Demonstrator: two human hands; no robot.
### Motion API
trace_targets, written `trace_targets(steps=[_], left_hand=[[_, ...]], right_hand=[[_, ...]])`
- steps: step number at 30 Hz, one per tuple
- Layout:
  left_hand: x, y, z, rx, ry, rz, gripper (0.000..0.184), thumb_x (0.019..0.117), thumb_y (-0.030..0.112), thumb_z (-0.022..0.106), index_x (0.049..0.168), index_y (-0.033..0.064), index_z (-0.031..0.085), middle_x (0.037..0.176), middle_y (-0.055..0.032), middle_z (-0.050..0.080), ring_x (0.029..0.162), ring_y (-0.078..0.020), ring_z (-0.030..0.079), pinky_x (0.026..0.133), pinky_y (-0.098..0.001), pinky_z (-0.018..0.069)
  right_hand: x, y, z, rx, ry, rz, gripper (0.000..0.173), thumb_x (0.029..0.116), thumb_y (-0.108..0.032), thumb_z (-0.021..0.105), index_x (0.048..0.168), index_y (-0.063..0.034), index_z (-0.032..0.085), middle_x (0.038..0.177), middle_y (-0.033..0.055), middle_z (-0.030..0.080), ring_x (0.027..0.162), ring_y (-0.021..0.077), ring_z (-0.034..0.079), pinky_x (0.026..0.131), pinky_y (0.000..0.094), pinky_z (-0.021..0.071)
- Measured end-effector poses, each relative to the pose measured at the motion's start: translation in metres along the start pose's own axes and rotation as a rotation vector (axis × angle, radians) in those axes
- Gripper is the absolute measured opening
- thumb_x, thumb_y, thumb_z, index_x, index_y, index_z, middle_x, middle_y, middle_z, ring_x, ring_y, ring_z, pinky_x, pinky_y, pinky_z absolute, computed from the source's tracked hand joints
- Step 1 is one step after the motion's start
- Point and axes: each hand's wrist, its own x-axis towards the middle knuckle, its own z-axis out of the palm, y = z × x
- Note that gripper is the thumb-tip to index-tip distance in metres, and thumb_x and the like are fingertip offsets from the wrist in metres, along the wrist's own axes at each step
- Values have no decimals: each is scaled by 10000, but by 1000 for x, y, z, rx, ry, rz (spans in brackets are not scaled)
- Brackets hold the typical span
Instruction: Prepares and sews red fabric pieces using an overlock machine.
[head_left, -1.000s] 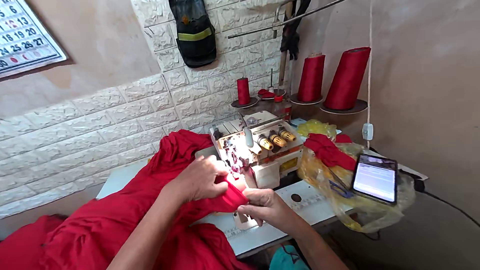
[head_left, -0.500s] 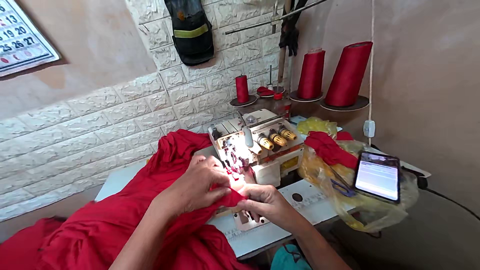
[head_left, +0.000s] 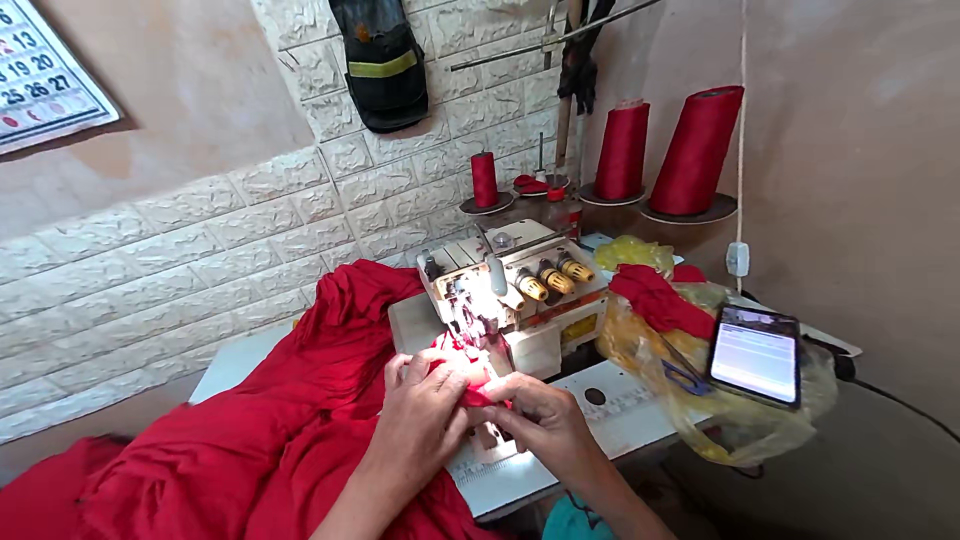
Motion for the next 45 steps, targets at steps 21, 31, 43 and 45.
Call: trace_targets(steps=[21,31,43,45], left_hand=[[29,3,5,-71,-219,-616,312,998,139,505,1188,68,741,1297,-71,696,1343,-342,526,1041,-526,433],[34,32,-65,-185,-654,-744,341,1040,238,460,1006,-33,663,929,-235,674,933,-389,681,797,-554,522],[4,50,8,-652,-586,-156,200,1006,93,600,1106,-74,645,937,-240,688,916,-397,695,828,-563,538],[3,35,-18,-713,-730,-21,180,980,63,641,1092,-66,698,944,-231,709,888,-372,698,818,-543,537]], right_hand=[[-15,-9,20,-193,100,-53,173,990,-169,622,1056,-55,735,855,-7,704,607,-9,581,533,148,505],[-21,-1,24,187,-178,130,578,1092,-462,394,1522,-80,456,957,-17,698,568,2,583,493,197,535],[-15,-7,-2,-734,141,266,519,1081,-435,383,1114,-3,669,702,151,641,619,339,649,550,560,496],[-20,-5,-10,-634,79,276,493,1101,-399,344,1128,-15,653,718,80,676,580,228,649,533,470,533]])
